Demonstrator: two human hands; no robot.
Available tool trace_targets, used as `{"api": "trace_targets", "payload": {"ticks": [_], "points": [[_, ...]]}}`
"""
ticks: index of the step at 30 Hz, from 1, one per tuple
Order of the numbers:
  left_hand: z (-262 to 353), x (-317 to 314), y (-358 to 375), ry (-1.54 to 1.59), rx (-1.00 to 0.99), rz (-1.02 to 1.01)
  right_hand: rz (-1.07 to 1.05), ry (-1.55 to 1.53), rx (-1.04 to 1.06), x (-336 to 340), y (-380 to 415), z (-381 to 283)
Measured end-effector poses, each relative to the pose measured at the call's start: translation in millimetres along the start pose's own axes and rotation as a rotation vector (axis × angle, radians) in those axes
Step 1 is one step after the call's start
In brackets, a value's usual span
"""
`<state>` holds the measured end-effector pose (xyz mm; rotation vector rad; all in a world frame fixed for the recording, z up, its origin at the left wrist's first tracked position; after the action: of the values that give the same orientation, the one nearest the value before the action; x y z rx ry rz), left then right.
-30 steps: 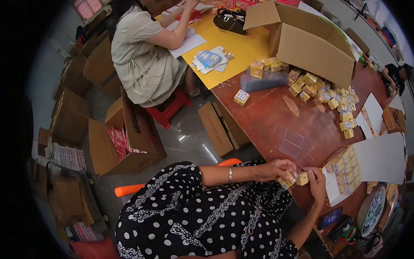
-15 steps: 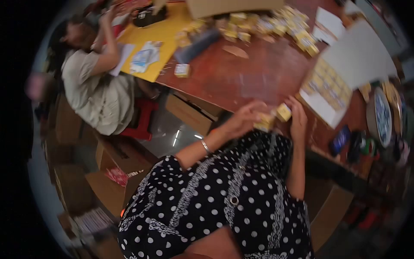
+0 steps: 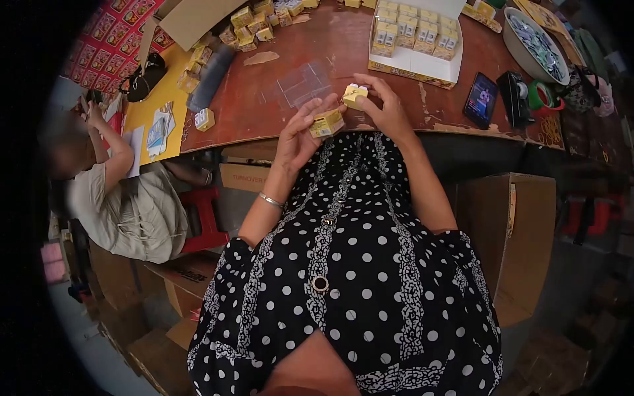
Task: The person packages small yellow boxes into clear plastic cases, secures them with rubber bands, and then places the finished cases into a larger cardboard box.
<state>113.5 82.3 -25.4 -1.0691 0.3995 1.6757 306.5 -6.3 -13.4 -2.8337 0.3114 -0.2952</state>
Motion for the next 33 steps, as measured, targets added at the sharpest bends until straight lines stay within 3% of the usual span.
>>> {"api": "trace_targets", "payload": {"ticks": [5,9,17,33], "points": [[-1,0,-2,-0.014,0.033,-0.02,0.003,0.307,0.081,-1,9,-5],[-3,-1,0,-0.004,0.023,-0.046,-0.008,0.197,0.038,0,12,-1],[-18,-9,7,-0.022,0.082,-0.114,0.03,0.374,0.132,2,11,-3],[-25,-16,0,-0.099,0.182,-0.019,0.027,0.352,0.027,2,9,-11]]}}
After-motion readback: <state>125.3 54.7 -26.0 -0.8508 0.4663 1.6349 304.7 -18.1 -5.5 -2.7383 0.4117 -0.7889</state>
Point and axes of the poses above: each hand's wrist, its own y-axis away from the middle knuckle, its own x-axis out of the back of the hand, z = x × y, the point moved 3 cm from there along -y, towards the middle knuckle, and after that the axes turned 14 degrees about -z, right-handed, at the moved point
